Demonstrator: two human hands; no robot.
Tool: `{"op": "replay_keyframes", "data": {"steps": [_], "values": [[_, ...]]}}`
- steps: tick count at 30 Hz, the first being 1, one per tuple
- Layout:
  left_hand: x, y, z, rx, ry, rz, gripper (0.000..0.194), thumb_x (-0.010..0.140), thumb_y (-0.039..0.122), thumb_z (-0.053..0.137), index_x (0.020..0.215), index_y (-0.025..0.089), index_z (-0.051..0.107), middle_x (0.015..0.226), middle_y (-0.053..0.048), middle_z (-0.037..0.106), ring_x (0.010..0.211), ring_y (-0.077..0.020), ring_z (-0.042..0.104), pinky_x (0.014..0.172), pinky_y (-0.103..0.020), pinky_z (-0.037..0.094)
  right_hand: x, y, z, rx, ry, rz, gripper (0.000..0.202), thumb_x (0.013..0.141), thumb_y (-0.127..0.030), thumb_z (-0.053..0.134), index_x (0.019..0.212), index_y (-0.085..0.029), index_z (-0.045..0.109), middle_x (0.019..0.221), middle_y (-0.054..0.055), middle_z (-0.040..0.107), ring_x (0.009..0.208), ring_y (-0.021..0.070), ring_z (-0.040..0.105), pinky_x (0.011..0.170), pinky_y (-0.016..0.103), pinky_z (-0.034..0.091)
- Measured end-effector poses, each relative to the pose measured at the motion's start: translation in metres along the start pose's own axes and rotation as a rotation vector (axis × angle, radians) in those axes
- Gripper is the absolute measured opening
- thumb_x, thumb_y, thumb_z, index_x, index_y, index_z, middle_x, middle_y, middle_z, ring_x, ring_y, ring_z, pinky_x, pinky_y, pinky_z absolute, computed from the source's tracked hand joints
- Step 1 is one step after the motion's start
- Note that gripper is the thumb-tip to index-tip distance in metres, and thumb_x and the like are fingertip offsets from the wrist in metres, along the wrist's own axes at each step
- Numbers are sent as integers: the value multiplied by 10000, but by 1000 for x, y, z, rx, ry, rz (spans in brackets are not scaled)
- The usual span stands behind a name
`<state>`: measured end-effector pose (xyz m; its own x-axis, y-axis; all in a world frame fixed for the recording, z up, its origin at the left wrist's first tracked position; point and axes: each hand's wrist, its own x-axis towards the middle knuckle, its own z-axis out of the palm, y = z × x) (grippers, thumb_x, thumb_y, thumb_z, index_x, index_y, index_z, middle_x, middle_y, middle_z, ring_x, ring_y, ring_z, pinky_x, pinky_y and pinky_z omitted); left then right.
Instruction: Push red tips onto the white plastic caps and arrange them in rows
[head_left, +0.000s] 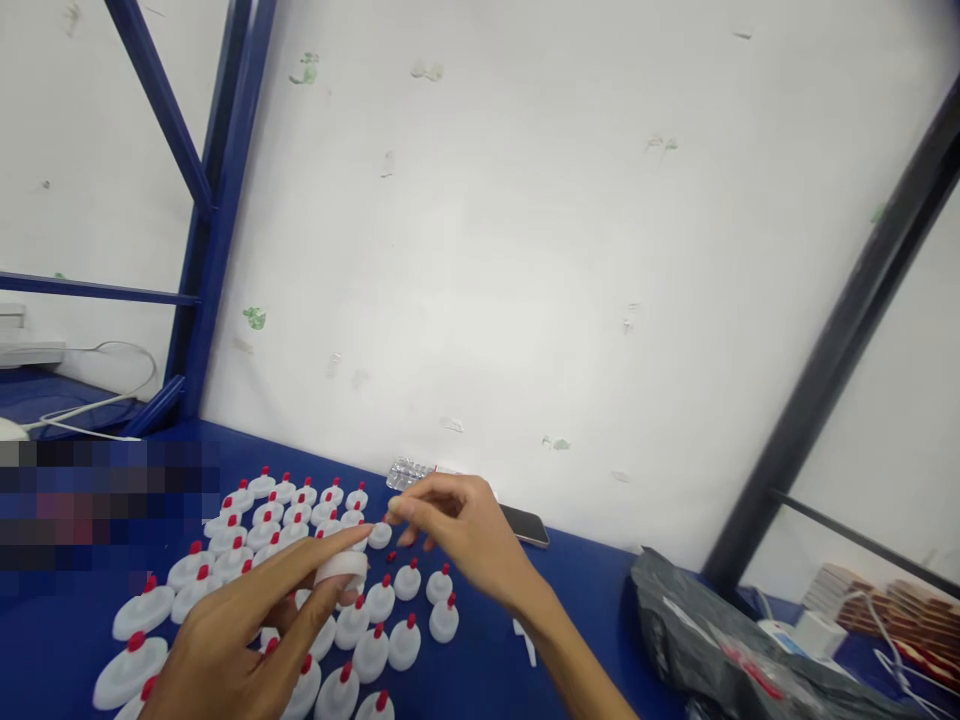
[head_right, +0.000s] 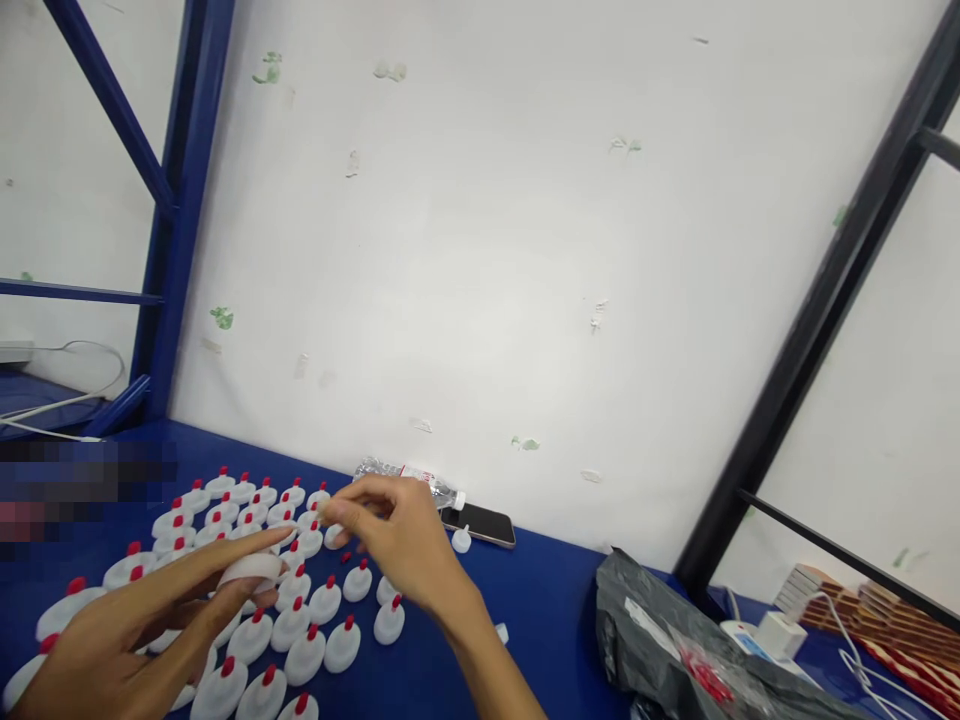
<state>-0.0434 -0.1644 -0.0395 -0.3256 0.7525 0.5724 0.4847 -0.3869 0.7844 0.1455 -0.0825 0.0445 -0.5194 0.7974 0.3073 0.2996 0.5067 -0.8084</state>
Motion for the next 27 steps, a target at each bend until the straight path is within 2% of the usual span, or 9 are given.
{"op": "replay_keyframes", "data": {"steps": [2,3,5,8,11,17,21,24,27], "values": [[0,-5,1,63,29,70,453,942,734,585,1148,393,803,1000,61,848,704,-147,767,587,-173,600,17,14,-2,-488,4,103,164,1022,-342,693,989,-257,829,954,-5,835,890,171,768,814,251,542],[1,-7,2,98,37,116,423,967,705,571,1142,396,801,1017,64,850,769,-152,792,639,-166,616,25,23,-1,-583,-5,155,70,947,-252,776,980,-254,838,968,10,842,953,205,769,860,280,530],[2,-9,3,147,39,224,365,1005,634,555,1132,395,799,1055,66,851,879,-154,815,726,-152,629,40,40,5,-664,-31,233,153,842,-137,848,960,-235,848,907,36,842,982,246,771,870,307,521],[2,-7,4,166,16,308,324,1015,555,570,1181,380,785,1154,44,833,819,-132,807,695,-142,625,55,61,14,-714,-82,316,67,806,-197,899,840,-235,855,837,48,834,917,249,778,799,295,520],[1,-3,3,165,-9,296,365,1008,554,596,1255,346,765,1222,0,809,696,-121,774,667,-176,632,63,72,20,-724,-128,365,110,733,-228,952,749,-243,844,744,32,812,834,236,773,737,279,513],[4,-13,1,214,-84,382,306,1022,502,611,1198,333,796,1199,-7,823,991,-200,819,787,-192,650,62,82,28,-651,-152,362,228,704,-182,951,585,-256,771,576,-23,725,702,188,736,690,253,499],[8,-24,7,197,-140,280,384,1002,495,636,1343,326,691,1132,2,839,676,-142,785,644,-195,645,60,80,25,-544,-124,328,328,681,-100,927,491,-231,694,496,-29,664,643,190,718,664,262,497],[9,-28,9,200,-135,253,510,972,459,667,1459,334,579,1112,4,842,643,-145,774,629,-212,644,54,69,10,-417,-95,290,272,759,-67,826,554,-206,713,515,-23,679,603,172,718,618,238,499],[10,-32,9,224,-172,252,478,968,383,663,1440,354,592,1142,13,840,723,-149,798,684,-204,645,38,52,-8,-288,-54,220,120,856,-141,750,754,-189,788,652,2,763,673,164,751,639,221,532]]}}
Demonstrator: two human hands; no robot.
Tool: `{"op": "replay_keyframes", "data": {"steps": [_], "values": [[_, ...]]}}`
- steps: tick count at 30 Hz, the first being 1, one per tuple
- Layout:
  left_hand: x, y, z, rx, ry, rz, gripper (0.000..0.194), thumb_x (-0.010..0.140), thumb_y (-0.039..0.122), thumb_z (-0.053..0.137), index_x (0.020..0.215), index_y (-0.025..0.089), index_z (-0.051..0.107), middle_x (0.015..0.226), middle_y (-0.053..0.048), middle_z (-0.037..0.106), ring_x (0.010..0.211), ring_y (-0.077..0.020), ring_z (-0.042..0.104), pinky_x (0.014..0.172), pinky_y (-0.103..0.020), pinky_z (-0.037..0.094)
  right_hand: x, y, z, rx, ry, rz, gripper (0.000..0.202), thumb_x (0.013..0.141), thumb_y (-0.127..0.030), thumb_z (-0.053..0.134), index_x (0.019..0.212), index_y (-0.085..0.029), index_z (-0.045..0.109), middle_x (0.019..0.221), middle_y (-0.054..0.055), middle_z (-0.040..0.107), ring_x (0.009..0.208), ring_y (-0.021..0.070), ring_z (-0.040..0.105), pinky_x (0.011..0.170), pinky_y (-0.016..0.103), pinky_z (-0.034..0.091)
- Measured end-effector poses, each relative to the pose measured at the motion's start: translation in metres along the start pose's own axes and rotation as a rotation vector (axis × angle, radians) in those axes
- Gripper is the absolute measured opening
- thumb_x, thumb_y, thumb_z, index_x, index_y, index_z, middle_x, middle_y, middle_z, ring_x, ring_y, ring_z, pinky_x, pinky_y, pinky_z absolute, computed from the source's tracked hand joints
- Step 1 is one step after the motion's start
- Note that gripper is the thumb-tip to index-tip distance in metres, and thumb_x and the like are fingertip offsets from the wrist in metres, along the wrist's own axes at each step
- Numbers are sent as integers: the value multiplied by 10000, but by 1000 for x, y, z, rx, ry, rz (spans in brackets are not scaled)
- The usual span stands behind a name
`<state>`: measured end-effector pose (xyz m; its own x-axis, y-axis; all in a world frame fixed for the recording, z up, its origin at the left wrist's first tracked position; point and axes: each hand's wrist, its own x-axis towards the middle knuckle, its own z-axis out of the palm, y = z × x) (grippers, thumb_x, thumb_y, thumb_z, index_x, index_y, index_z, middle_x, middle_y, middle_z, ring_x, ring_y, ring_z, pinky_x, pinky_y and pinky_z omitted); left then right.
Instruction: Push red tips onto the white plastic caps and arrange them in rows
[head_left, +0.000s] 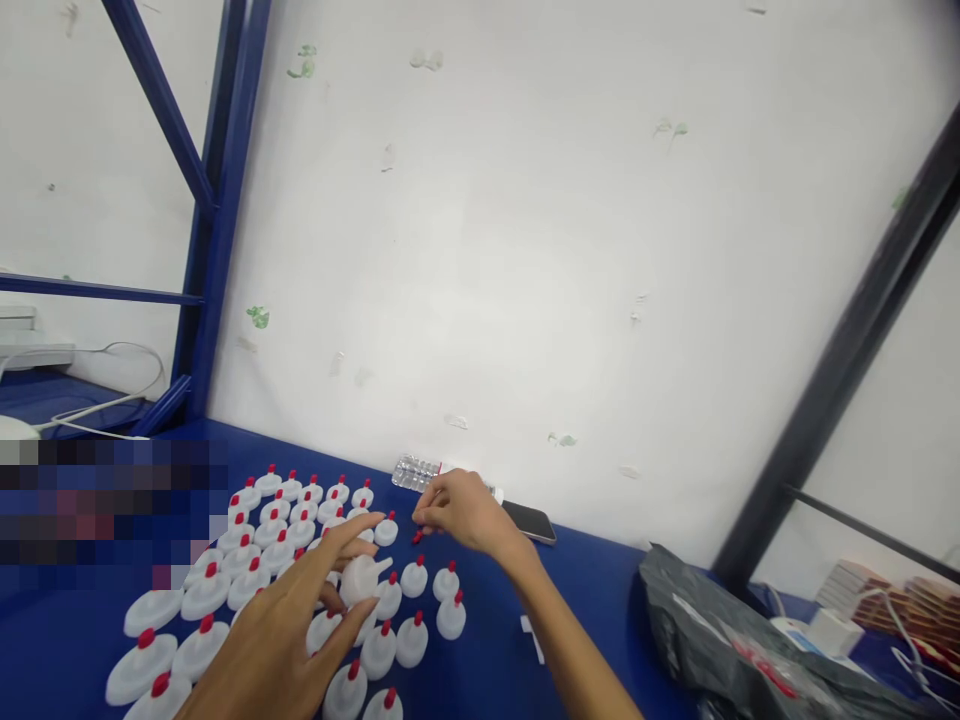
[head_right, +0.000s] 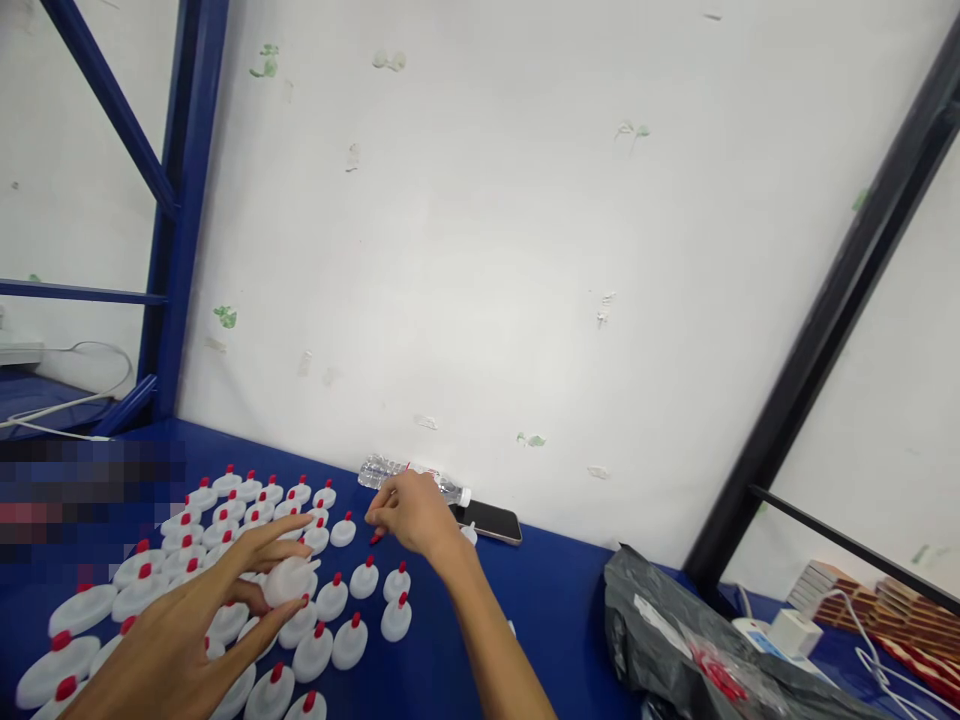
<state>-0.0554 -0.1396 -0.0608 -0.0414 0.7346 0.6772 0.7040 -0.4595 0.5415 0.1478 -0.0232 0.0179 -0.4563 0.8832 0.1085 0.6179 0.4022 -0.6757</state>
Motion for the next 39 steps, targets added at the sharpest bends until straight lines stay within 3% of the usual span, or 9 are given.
{"op": "replay_keyframes", "data": {"steps": [5,10,17,25,29,34,39], "values": [[-5,-5,7,8,31,-4,451,970,387,630,1421,366,632,1130,10,839,891,-183,822,734,-210,649,-51,-2,-8,243,74,-99,144,892,-311,776,874,-176,822,814,46,806,757,193,766,695,258,562],[-13,4,19,-67,53,-9,492,928,340,613,1418,371,628,1083,29,834,582,-123,707,634,-212,610,-83,9,13,468,153,-96,230,894,-422,812,902,-196,855,808,43,805,709,180,725,668,253,518],[-13,11,17,-32,36,18,440,891,345,629,1329,376,662,1003,54,849,523,-130,657,600,-216,574,-90,2,36,484,239,-76,164,870,-390,832,853,-234,878,733,14,773,633,149,643,575,237,403],[-16,10,20,-41,20,25,444,917,357,625,1359,373,662,1048,47,854,581,-145,696,657,-222,595,-92,2,50,518,294,-90,137,862,-364,834,874,-238,887,792,26,791,607,140,646,588,242,434],[-15,10,18,-79,18,46,437,936,373,667,1372,400,658,1061,67,853,631,-139,740,710,-208,613,-91,1,49,627,282,-58,240,803,-445,890,862,-213,873,714,26,769,549,126,626,515,218,407],[-13,18,13,-113,37,52,412,972,568,661,1351,409,694,1050,56,858,584,-129,735,672,-199,622,-91,-3,62,804,376,-17,471,706,-615,924,812,-168,820,611,41,723,473,145,621,422,209,382],[-13,18,14,-98,118,70,453,958,638,663,1357,427,695,966,79,858,549,-111,723,611,-164,605,-93,-9,76,878,385,-41,473,674,-566,960,857,-198,727,664,21,739,491,143,628,433,209,423]]}}
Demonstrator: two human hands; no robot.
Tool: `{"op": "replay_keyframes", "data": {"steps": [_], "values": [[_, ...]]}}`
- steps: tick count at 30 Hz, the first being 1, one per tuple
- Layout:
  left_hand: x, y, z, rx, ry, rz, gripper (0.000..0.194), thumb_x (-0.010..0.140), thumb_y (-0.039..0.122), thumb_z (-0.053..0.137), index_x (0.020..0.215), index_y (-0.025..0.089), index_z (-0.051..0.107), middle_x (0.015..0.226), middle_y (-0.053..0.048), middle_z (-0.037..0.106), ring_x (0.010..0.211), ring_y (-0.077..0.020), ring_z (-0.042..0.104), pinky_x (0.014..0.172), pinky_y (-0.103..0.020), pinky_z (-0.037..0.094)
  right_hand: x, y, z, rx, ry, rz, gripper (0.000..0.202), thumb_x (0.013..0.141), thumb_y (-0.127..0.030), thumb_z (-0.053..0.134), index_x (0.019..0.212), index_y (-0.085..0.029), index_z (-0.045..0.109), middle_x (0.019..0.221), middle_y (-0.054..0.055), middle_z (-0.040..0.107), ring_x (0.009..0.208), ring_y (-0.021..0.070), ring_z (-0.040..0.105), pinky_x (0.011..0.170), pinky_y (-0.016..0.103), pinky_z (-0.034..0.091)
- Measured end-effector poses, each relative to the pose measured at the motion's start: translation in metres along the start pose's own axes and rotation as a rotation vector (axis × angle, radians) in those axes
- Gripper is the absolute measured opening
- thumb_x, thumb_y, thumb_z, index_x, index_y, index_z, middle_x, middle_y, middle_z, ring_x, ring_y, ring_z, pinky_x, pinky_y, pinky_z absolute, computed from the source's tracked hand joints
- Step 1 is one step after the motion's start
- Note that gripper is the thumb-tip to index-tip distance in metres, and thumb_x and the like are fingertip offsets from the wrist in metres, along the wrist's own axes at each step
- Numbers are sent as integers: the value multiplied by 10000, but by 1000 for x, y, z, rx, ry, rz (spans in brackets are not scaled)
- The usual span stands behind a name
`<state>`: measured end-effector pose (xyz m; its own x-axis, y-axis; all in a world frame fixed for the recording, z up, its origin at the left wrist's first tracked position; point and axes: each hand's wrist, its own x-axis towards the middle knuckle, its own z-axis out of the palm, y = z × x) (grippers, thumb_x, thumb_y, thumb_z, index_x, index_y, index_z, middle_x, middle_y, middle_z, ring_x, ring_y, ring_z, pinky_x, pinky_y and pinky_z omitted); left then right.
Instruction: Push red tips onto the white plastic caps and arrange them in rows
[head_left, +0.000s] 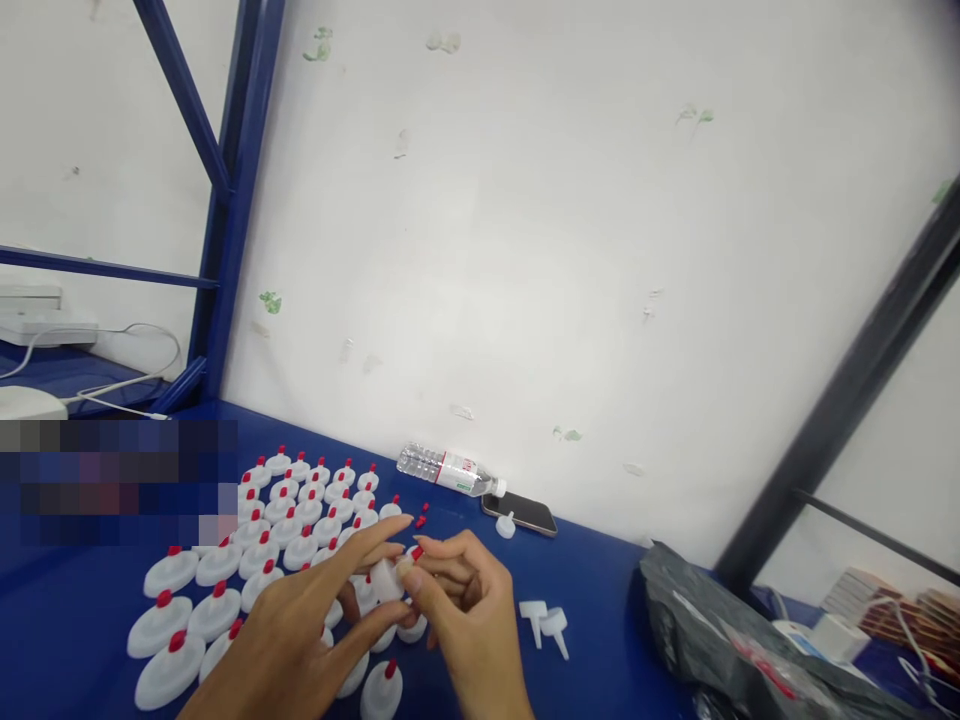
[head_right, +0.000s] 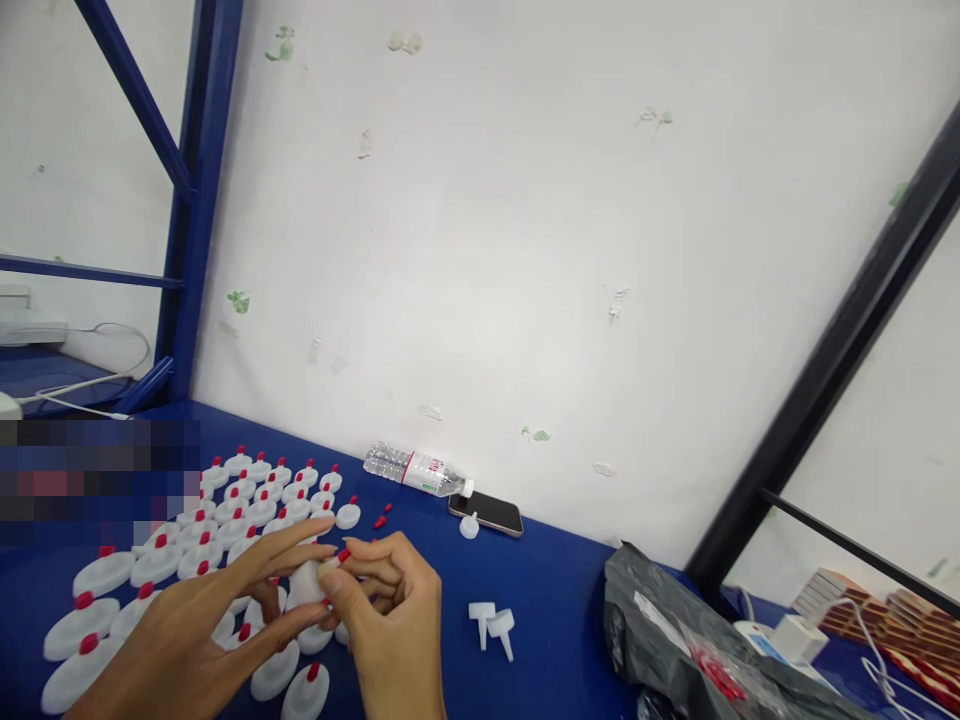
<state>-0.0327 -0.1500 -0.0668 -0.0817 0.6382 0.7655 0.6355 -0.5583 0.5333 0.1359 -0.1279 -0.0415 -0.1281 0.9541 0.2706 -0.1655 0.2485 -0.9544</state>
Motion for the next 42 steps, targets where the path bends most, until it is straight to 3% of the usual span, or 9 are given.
{"op": "replay_keyframes", "data": {"steps": [4,8,11,15,20,22,26,29,42], "values": [[-1,1,1,13,-26,-13,475,949,667,656,1358,430,703,950,73,857,541,-125,723,595,-182,610,-1,1,3,33,29,18,516,661,-616,948,779,-209,652,604,-8,675,459,128,581,403,204,410],[2,6,-2,-13,-40,18,441,975,656,623,1335,419,718,954,68,862,599,-136,765,626,-178,626,-1,3,0,26,19,45,543,652,-654,938,722,-198,652,503,-42,583,369,79,426,375,222,423],[5,9,-6,-8,10,68,491,943,637,695,1377,407,675,1123,52,856,648,-126,782,664,-166,638,4,-1,-6,-12,51,8,512,676,-632,935,727,-180,701,533,-25,618,371,61,376,356,213,382],[7,15,-15,43,4,1,495,999,516,653,1460,348,591,1162,-11,837,725,-145,789,560,-164,620,30,-12,-16,-184,106,-108,442,756,-584,896,803,-164,766,663,33,741,427,89,466,405,225,397],[4,22,-19,-26,47,-152,367,1060,468,522,1375,301,607,1097,-32,796,734,-145,762,397,-148,497,83,-8,-22,-749,-95,-190,190,937,-362,765,935,-180,818,890,39,840,524,129,626,559,265,492],[4,21,-20,-4,43,-115,338,1063,441,520,1365,311,601,1070,-11,788,680,-127,740,413,-150,508,98,-2,-20,-862,-187,-182,70,907,-265,802,895,-199,822,877,19,847,632,160,719,636,265,515],[7,16,-25,81,15,34,296,1057,370,538,1345,318,581,995,35,781,575,-91,693,536,-157,579,110,7,-10,-978,-332,-177,86,819,-187,886,815,-233,814,871,-4,852,833,199,797,739,260,507],[10,17,-28,97,18,34,288,1059,377,533,1339,326,578,970,48,777,552,-89,671,519,-157,564,111,8,-4,-1057,-413,-157,118,794,-189,913,802,-247,810,886,-16,856,871,202,806,757,259,496],[14,17,-29,103,18,75,241,1063,375,533,1297,343,582,871,91,746,518,-71,623,524,-145,537,118,-6,5,-1188,-523,-53,207,734,-245,968,908,-233,857,890,13,861,878,215,812,715,251,500]]}}
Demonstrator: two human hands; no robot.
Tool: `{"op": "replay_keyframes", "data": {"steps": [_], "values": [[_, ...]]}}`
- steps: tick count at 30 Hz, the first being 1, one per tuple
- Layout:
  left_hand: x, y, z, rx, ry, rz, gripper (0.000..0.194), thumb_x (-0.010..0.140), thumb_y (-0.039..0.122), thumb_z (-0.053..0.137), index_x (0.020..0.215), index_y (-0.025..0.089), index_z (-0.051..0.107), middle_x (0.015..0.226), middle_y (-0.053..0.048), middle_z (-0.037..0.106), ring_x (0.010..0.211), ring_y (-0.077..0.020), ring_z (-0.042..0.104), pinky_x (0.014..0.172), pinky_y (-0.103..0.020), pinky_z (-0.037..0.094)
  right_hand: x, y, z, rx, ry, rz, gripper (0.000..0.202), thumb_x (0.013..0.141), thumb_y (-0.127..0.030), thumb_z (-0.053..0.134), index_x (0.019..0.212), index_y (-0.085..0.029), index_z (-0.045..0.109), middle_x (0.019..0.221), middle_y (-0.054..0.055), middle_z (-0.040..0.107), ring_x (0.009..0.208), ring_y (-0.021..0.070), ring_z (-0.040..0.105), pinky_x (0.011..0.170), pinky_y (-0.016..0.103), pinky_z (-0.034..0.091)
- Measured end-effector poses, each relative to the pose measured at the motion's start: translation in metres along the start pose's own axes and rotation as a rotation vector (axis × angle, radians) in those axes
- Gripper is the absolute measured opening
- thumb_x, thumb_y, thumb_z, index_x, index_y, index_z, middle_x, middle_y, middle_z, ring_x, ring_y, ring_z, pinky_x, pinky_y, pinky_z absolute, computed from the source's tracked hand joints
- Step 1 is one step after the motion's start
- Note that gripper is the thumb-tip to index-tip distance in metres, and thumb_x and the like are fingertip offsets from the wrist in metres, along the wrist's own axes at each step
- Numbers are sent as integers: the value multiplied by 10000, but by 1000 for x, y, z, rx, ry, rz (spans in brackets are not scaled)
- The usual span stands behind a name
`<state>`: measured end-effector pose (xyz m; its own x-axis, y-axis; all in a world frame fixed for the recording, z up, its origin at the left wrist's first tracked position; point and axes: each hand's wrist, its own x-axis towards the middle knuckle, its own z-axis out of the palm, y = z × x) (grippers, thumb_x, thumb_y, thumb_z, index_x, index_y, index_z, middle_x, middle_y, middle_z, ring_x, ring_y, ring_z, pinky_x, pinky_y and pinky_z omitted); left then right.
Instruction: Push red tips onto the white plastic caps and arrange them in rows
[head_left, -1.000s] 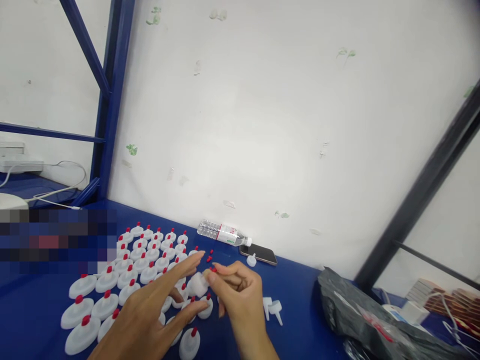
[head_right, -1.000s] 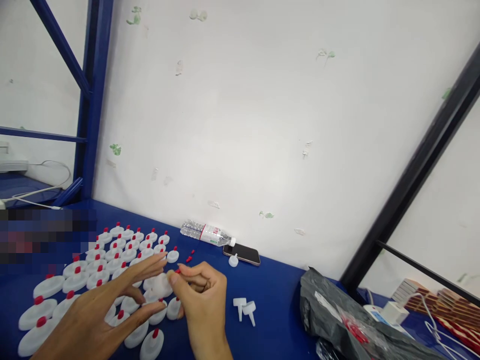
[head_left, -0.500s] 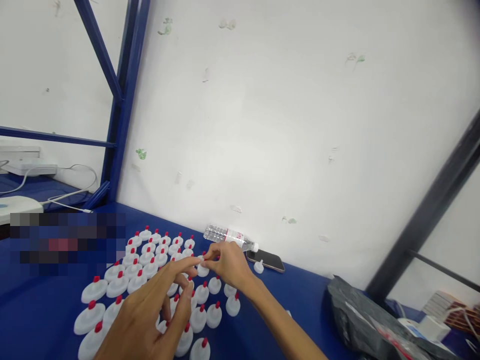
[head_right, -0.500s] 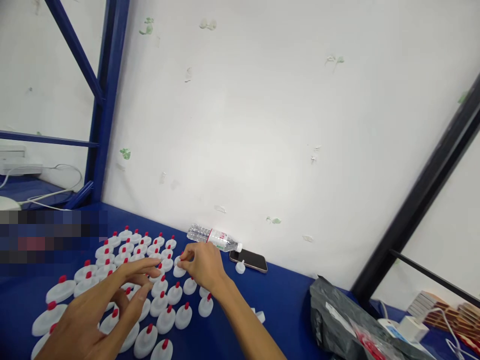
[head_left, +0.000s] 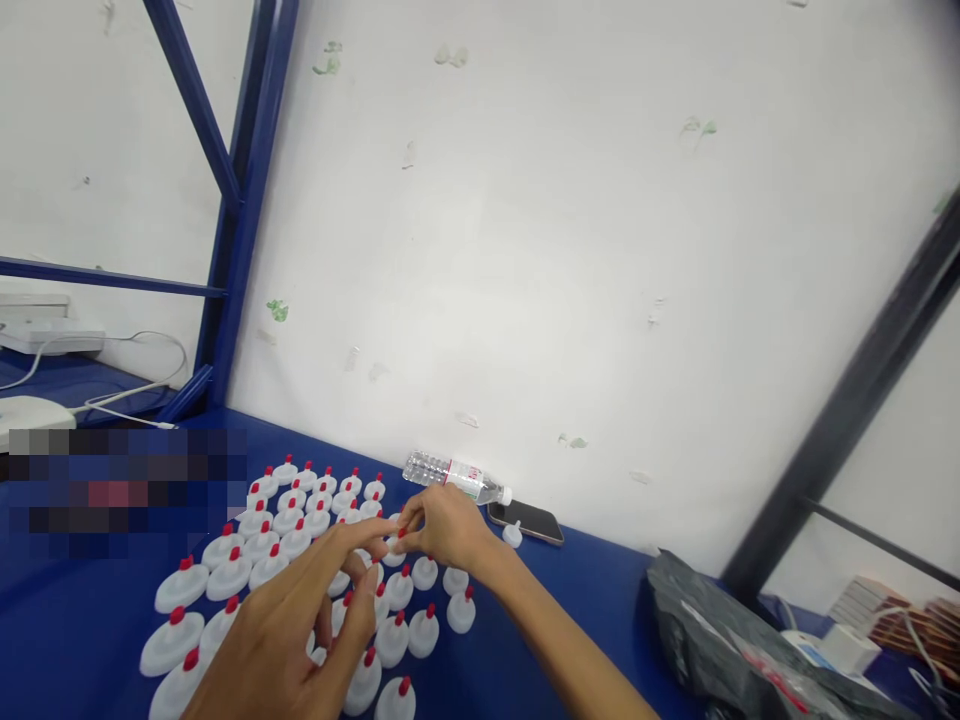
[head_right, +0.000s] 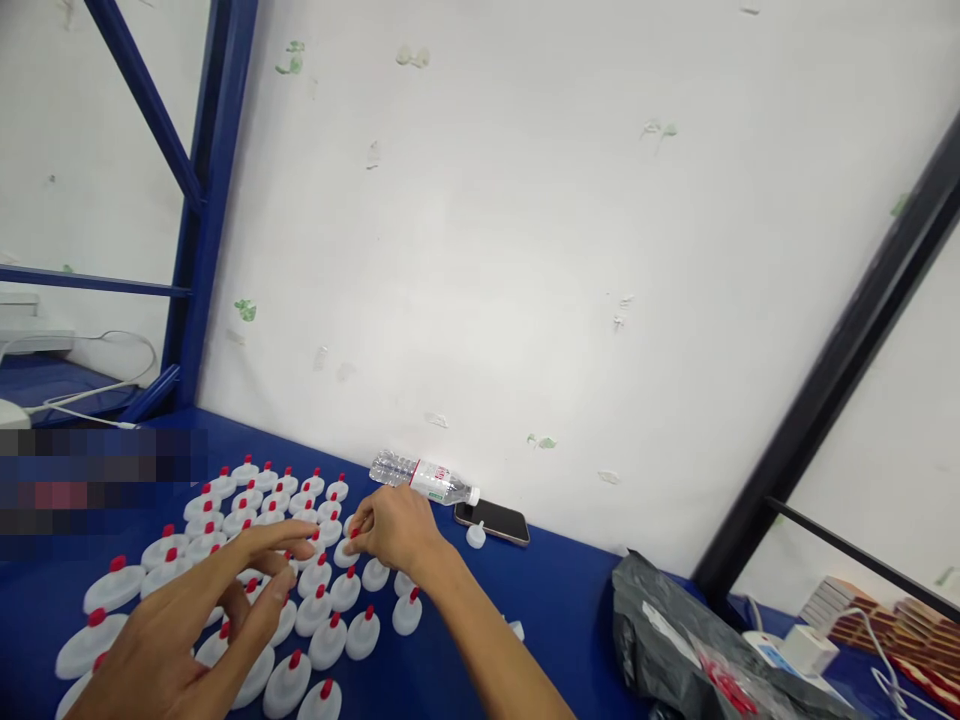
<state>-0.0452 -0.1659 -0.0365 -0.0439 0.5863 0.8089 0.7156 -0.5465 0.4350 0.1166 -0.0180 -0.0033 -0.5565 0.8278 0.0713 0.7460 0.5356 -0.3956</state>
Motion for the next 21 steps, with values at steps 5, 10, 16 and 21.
{"op": "replay_keyframes", "data": {"steps": [5,10,16,21], "values": [[-4,-2,2,-9,1,-56,279,1070,433,512,1324,345,586,969,55,760,548,-83,626,541,-168,551,-13,1,-26,8,86,4,220,838,-389,893,1027,-285,852,902,-23,857,894,198,796,780,253,514],[-7,1,5,-6,18,-105,287,1066,500,504,1291,357,610,933,51,754,586,-106,634,583,-195,554,-61,22,-61,-91,324,132,302,1060,-457,595,1007,-261,819,970,23,846,894,217,761,757,292,456],[-10,4,13,-18,46,-123,287,1070,534,477,1247,382,645,922,70,745,526,-85,587,587,-186,542,-126,73,-72,-132,186,255,254,958,-483,722,911,-261,837,893,30,828,831,232,729,685,292,410],[-13,5,15,-22,36,-117,292,1063,540,483,1241,375,645,884,75,724,535,-83,590,587,-177,532,-140,99,-62,70,-91,304,374,627,-368,988,954,-253,848,912,9,828,835,215,744,673,248,464]]}}
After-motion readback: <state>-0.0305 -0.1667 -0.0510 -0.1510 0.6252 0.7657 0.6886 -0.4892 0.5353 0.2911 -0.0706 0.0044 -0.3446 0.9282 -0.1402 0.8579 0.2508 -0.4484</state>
